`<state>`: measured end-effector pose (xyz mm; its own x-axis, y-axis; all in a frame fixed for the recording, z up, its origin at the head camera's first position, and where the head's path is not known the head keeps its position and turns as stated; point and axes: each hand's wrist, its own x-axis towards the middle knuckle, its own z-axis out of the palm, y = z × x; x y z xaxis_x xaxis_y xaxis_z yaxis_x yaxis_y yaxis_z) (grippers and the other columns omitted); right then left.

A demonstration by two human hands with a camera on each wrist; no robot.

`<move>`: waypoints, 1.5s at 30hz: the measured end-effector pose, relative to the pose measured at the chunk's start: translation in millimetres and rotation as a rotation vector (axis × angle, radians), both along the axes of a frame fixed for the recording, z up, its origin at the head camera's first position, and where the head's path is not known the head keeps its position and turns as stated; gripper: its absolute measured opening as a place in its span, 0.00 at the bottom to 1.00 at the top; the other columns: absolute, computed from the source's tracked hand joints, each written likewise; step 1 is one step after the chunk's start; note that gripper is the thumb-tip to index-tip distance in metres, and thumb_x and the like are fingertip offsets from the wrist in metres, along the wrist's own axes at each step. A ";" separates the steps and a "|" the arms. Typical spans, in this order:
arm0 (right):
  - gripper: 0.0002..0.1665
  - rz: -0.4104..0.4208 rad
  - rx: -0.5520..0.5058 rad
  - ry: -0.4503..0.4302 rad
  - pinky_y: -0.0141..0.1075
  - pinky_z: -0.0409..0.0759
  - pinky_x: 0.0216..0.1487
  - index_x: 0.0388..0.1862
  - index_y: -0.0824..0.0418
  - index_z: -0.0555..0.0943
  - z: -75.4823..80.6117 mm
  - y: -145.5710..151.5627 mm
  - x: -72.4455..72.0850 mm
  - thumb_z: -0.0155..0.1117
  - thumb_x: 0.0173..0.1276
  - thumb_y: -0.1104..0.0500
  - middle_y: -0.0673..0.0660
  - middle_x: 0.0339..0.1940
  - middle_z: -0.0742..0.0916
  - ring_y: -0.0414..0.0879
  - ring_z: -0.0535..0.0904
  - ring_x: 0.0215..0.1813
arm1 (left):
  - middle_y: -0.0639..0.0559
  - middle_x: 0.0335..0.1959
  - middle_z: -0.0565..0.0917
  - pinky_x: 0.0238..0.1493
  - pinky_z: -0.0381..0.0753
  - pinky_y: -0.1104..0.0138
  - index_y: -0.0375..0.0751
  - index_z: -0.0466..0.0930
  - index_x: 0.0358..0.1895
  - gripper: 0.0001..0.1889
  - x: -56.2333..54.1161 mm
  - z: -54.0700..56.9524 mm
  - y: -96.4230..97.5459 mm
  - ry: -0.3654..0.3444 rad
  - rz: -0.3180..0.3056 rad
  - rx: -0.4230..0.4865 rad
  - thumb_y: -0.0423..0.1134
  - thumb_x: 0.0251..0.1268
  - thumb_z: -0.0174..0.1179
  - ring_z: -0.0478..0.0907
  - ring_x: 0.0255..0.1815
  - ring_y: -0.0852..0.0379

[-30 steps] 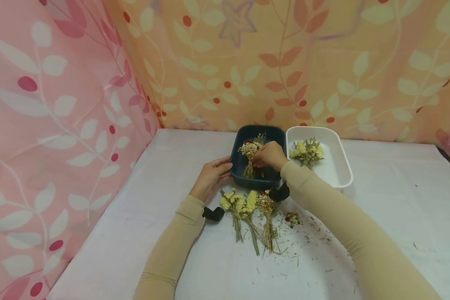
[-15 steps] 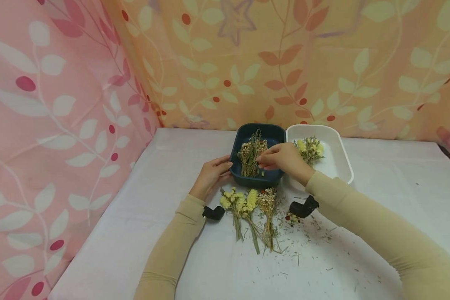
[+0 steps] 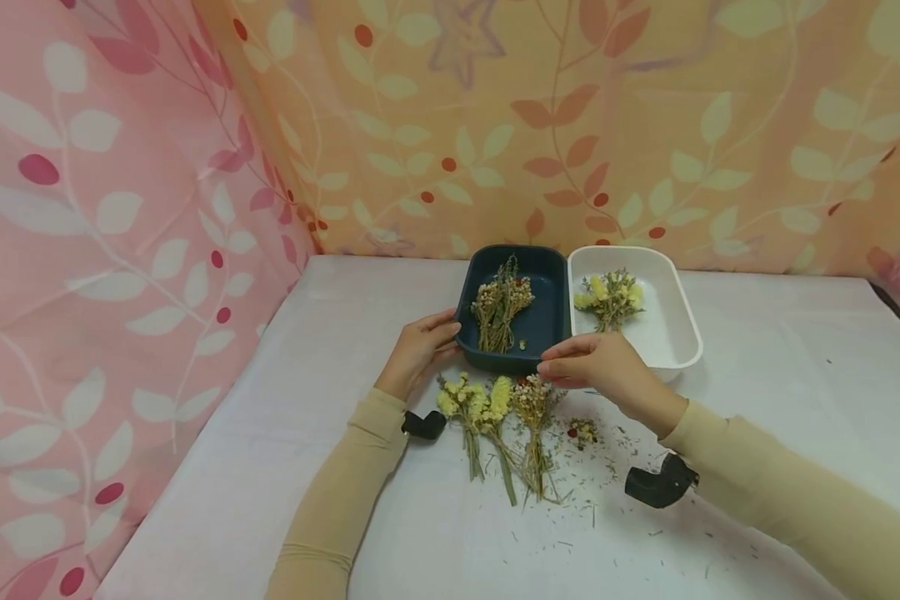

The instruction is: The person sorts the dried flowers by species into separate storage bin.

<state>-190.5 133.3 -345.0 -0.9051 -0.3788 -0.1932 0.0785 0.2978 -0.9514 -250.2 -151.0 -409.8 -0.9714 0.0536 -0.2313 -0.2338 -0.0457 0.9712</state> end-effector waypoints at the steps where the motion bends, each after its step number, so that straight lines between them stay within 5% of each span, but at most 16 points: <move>1: 0.23 0.002 0.004 -0.008 0.44 0.86 0.55 0.56 0.73 0.81 -2.2 1.4 2.6 0.67 0.70 0.57 0.58 0.44 0.91 0.44 0.89 0.46 | 0.43 0.68 0.76 0.56 0.85 0.65 0.49 0.75 0.69 0.23 -0.2 0.1 0.0 -0.001 0.001 0.000 0.40 0.72 0.62 0.79 0.64 0.46; 19: 0.21 0.045 -0.019 -0.152 0.39 0.89 0.46 0.51 0.77 0.83 -47.5 10.2 26.9 0.70 0.67 0.60 0.62 0.42 0.91 0.44 0.89 0.40 | 0.42 0.66 0.79 0.57 0.85 0.64 0.46 0.75 0.69 0.23 0.1 -1.3 0.2 0.023 -0.005 0.010 0.39 0.72 0.61 0.80 0.63 0.47; 27: 0.21 0.080 -0.079 -0.313 0.34 0.89 0.44 0.52 0.77 0.82 -56.6 10.3 24.9 0.69 0.67 0.61 0.62 0.39 0.91 0.45 0.90 0.40 | 0.43 0.64 0.80 0.53 0.86 0.66 0.48 0.76 0.67 0.22 -1.3 -1.9 -0.8 0.024 -0.001 0.006 0.40 0.72 0.61 0.81 0.61 0.49; 37: 0.22 0.035 -0.133 -0.426 0.34 0.88 0.46 0.54 0.77 0.80 -62.4 5.9 23.0 0.70 0.65 0.64 0.59 0.40 0.92 0.45 0.90 0.41 | 0.44 0.65 0.80 0.57 0.85 0.64 0.49 0.76 0.68 0.22 -3.1 -4.0 -1.2 0.020 -0.005 0.002 0.40 0.72 0.61 0.80 0.62 0.48; 45: 0.14 0.021 -0.239 -0.499 0.33 0.88 0.48 0.49 0.71 0.85 -63.3 -1.3 26.5 0.66 0.68 0.64 0.55 0.35 0.92 0.42 0.89 0.39 | 0.44 0.64 0.80 0.59 0.84 0.63 0.49 0.76 0.67 0.22 -3.3 -4.4 -0.7 0.019 -0.001 0.007 0.40 0.72 0.61 0.81 0.62 0.49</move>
